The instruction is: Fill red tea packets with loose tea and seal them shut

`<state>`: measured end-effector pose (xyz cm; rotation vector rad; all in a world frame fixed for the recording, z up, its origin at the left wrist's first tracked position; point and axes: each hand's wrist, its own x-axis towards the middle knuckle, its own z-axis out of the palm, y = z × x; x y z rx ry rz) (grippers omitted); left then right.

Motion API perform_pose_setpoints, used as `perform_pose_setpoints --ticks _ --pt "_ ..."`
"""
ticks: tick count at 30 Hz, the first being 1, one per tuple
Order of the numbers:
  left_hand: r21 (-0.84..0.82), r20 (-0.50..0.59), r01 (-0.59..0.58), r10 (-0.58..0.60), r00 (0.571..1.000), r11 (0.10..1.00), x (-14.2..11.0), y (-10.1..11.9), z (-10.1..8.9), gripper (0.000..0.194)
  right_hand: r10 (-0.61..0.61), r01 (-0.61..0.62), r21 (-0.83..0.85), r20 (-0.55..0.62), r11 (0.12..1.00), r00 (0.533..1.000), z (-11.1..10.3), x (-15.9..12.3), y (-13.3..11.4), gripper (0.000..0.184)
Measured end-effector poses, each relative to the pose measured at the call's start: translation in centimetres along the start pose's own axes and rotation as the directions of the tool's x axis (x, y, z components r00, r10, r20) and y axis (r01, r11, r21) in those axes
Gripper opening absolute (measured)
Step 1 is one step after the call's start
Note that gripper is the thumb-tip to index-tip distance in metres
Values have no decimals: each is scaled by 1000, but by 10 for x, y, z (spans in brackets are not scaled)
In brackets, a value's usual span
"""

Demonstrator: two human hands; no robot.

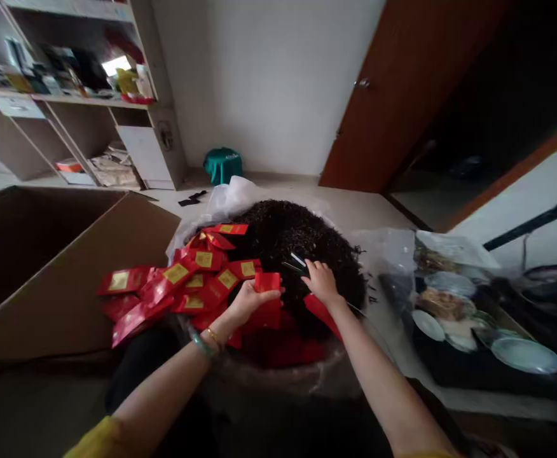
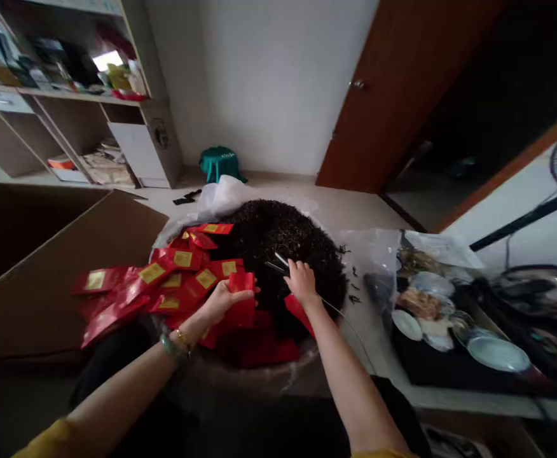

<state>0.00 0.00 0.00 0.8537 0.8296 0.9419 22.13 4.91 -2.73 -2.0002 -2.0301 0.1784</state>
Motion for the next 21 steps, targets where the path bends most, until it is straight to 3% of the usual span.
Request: perform_pose_setpoints --ticks 3,7,9,11,15,21 --pt "10 -12 3 -3 1000 1000 0 1 0 46 -7 7 2 -3 1000 1000 -3 3 1 45" --pt "42 -22 -21 22 1000 999 2 1 -3 44 -98 92 194 21 977 995 -29 6 1 45" --pt "75 -20 -52 54 998 996 4 0 -5 42 -199 138 478 79 867 977 -49 2 -5 47" --pt "134 -17 -81 84 996 988 4 0 -7 40 -319 140 640 173 755 932 -68 -6 -15 51" --pt "243 22 -140 139 990 960 2 0 -6 38 -380 206 556 218 806 899 -90 -24 -44 46" --pt "284 33 -179 177 984 942 2 -1 -5 31 -369 266 432 172 861 913 -95 -32 -64 27"
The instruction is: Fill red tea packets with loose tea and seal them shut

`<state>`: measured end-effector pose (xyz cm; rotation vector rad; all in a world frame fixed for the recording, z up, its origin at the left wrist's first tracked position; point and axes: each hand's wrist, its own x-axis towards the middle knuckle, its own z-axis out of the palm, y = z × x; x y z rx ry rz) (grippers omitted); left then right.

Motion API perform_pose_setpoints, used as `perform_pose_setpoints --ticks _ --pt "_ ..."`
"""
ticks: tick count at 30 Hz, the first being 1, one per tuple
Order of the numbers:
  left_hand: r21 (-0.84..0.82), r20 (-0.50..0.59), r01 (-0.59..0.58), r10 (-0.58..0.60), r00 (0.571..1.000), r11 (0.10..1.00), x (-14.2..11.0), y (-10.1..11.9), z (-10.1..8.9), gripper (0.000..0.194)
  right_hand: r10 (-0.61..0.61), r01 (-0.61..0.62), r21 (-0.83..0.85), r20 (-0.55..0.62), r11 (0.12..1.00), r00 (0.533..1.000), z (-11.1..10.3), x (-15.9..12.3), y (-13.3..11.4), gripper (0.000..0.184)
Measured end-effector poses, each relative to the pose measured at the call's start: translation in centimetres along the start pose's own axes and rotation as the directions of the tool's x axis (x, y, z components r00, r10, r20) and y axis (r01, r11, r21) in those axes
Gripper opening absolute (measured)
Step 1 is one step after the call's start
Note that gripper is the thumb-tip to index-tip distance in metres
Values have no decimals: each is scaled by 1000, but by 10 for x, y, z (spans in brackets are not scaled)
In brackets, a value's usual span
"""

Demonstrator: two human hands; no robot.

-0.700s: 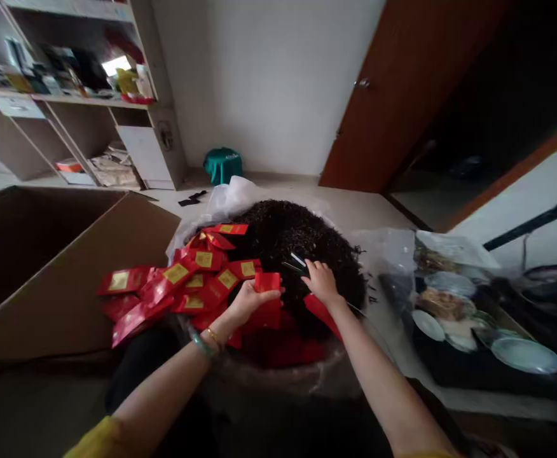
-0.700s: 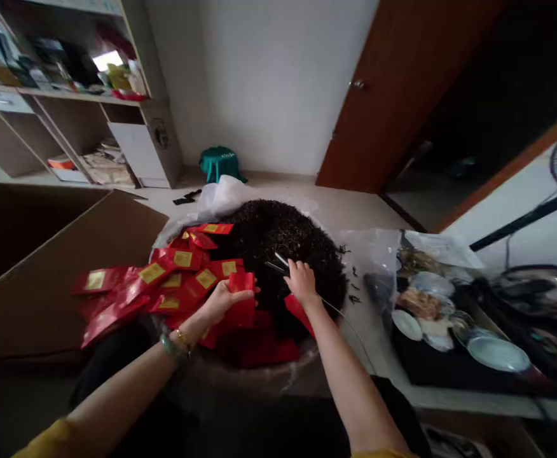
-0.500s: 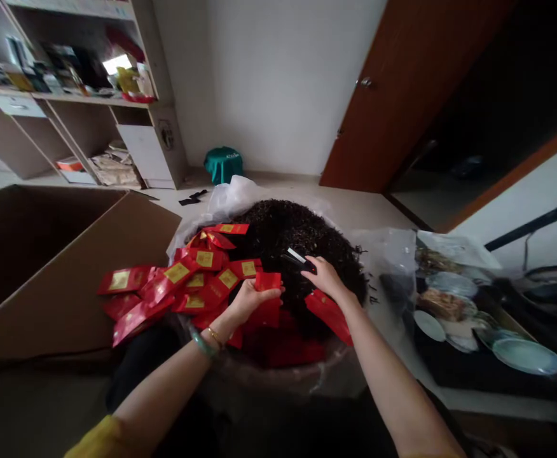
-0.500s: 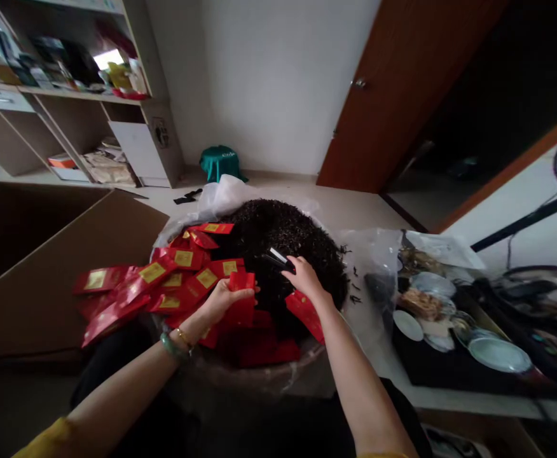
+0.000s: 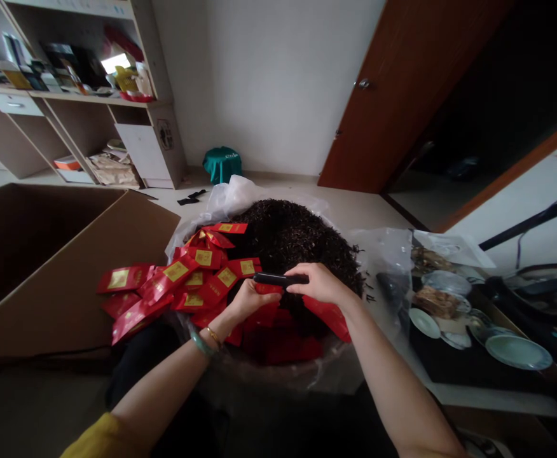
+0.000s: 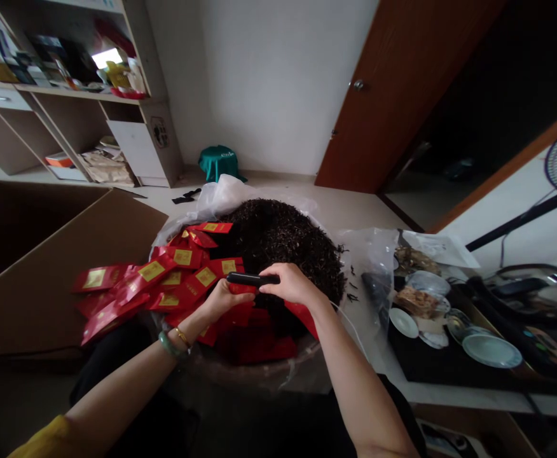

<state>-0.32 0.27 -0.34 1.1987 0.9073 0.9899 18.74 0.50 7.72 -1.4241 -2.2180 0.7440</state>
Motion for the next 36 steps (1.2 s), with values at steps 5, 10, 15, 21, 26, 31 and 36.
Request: perform_pose_setpoints --ticks 5,10,15,21,26,31,36 --pt "-27 12 19 -19 1000 999 3 -7 -1 31 -29 28 -34 -30 999 999 2 1 2 23" --pt "-19 12 54 -53 998 998 1 -4 -1 35 -29 28 -35 -25 999 999 2 1 2 22" --pt "-60 -108 -58 51 993 996 -2 10 1 37 -18 17 -33 -29 999 999 2 1 0 21" --pt "-49 -188 -134 123 974 990 -3 18 -1 32 2 -2 2 -33 1000 999 4 1 0 24" --pt "-22 -196 -138 131 972 990 -5 17 0 31 -18 18 60 -3 998 1000 6 1 -4 25" --pt "-6 -192 -134 130 973 991 -5 12 1 31 -29 30 30 -4 999 1000 11 3 -8 21" --pt "-3 -199 -122 119 973 992 -3 13 0 33 -70 70 -3 -67 998 995 18 5 -8 17"
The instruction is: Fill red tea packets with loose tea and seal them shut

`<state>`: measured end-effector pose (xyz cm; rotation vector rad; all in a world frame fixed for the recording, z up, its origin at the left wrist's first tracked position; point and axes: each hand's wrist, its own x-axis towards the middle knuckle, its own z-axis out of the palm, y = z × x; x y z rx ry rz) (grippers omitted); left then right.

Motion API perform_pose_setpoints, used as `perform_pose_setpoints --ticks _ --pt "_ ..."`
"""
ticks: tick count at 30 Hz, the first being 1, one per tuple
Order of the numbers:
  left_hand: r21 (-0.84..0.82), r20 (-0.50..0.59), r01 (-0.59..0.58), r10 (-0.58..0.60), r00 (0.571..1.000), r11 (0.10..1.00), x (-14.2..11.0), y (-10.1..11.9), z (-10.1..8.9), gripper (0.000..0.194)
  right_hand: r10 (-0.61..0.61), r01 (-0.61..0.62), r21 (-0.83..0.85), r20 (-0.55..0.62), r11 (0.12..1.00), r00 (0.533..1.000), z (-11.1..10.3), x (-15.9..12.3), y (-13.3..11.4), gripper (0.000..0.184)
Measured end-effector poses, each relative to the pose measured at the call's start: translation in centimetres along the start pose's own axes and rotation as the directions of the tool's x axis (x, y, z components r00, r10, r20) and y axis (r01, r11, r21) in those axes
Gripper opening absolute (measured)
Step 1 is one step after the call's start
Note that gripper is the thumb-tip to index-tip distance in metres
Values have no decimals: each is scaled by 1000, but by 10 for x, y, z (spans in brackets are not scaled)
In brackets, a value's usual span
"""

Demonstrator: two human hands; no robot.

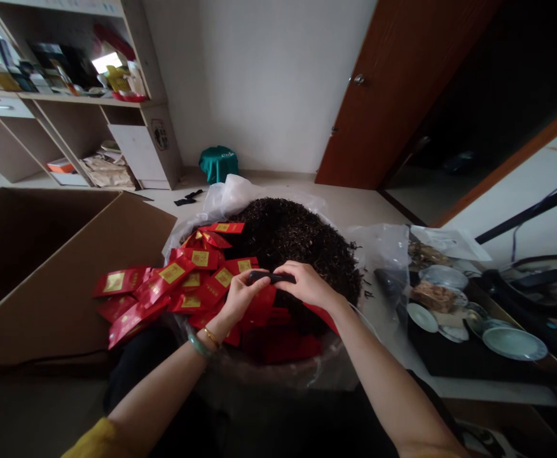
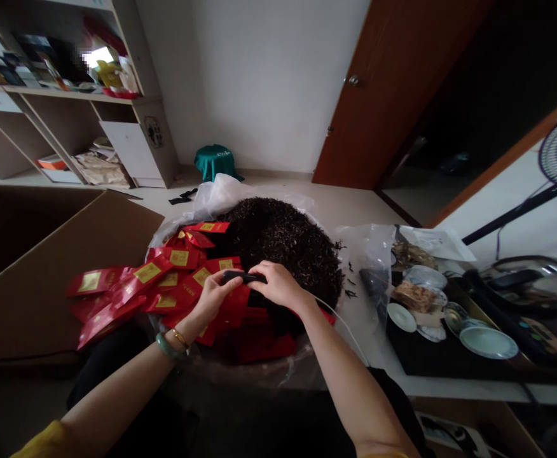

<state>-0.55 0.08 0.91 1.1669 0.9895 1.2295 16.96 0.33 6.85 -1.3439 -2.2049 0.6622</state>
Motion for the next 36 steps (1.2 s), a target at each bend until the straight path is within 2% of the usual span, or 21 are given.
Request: perform_pose_setpoints --ticks 6,9,12,16,20,23,26,28,30,32,36 --pt "19 -3 6 -6 1000 1000 7 -7 -2 49 36 -36 3 -18 999 999 3 1 2 19" --pt "46 14 4 -5 1000 999 8 -12 -3 41 34 -33 46 -25 998 999 3 1 4 23" --pt "24 21 69 -69 997 997 6 -12 -3 38 29 -20 84 -97 996 995 2 3 11 29" --pt "-52 -15 145 -146 989 988 3 -8 -3 37 71 -74 -4 -229 997 971 -1 7 38 33" --pt "-38 -57 136 -138 989 990 4 -9 -4 40 161 -199 -163 -223 966 961 5 8 73 33" --pt "-49 -72 135 -138 988 990 6 -12 -5 44 204 -237 -143 -217 961 955 9 9 88 30" --pt "-53 -63 131 -134 989 990 8 -14 -6 50 211 -202 67 -178 977 961 6 9 85 30" --pt "-40 -39 123 -125 991 992 8 -14 -6 53 196 -173 239 -78 956 978 1 7 76 34" --pt "-9 -16 100 -100 995 995 9 -14 -6 55 157 -159 330 32 931 987 -5 5 65 39" --pt "33 -2 71 -71 997 997 9 -16 -6 56 124 -145 329 86 933 989 -9 2 55 40" --pt "88 6 50 -51 999 995 10 -19 -7 57 112 -131 234 92 963 989 -14 -1 42 29"
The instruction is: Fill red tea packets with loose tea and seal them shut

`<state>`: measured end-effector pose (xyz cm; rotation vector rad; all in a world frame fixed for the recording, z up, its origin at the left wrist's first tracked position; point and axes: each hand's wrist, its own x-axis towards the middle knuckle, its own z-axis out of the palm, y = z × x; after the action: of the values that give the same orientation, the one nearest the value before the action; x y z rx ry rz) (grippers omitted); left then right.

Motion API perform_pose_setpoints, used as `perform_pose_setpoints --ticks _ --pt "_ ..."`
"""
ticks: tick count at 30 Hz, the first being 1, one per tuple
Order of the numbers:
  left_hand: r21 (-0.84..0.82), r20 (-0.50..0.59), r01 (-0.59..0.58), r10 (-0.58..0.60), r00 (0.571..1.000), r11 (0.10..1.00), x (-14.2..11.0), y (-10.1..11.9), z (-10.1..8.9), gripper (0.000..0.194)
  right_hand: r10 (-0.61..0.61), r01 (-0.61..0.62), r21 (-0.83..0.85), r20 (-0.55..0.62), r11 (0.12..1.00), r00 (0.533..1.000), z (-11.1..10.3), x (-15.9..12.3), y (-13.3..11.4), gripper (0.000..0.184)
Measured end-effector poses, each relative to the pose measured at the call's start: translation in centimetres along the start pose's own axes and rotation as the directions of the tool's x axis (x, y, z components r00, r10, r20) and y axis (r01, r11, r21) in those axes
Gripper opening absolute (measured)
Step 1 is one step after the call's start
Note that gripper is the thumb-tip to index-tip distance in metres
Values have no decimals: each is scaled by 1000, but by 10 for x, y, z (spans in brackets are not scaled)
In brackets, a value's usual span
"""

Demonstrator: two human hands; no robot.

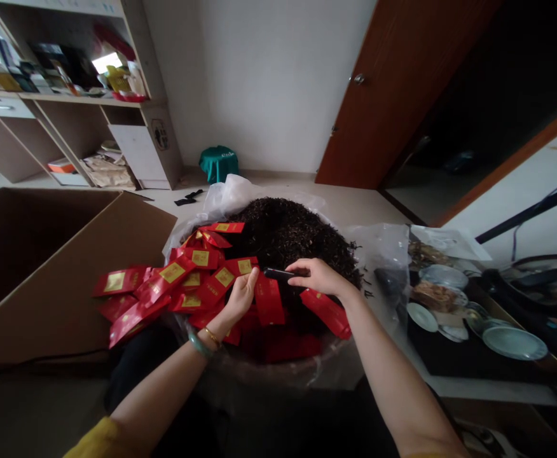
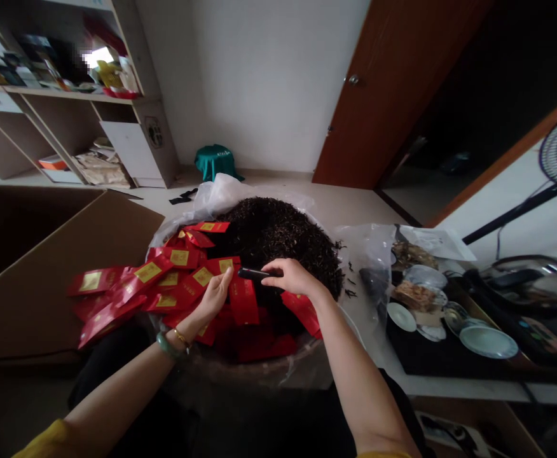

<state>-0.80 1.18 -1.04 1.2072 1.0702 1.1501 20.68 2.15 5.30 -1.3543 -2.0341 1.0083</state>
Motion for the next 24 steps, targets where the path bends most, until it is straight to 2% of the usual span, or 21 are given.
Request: perform_pose_setpoints --ticks 4,7,9,13,17,21,24 --pt "26 14 -1 0 1000 1000 2 1 0 54 -36 32 -118 -29 992 999 -2 -1 -6 20" --pt "53 81 -20 16 997 998 1 4 0 44 -67 56 -145 -72 988 995 -4 -1 -8 18" --pt "90 123 -24 12 992 996 0 5 1 44 -50 39 -143 -76 989 996 -5 -2 -7 19" --pt "124 176 12 -33 984 992 -2 5 1 45 -8 4 -106 -35 994 999 -2 -1 -5 27" --pt "107 276 46 -74 958 993 -5 8 1 42 -53 50 -124 -23 991 998 4 -1 -9 32" --pt "139 265 80 -115 957 987 -6 8 1 40 -119 112 -178 -34 978 992 8 0 -16 20" --pt "160 255 66 -106 961 985 -6 8 -1 40 -133 120 -193 -52 974 990 10 -1 -18 19"
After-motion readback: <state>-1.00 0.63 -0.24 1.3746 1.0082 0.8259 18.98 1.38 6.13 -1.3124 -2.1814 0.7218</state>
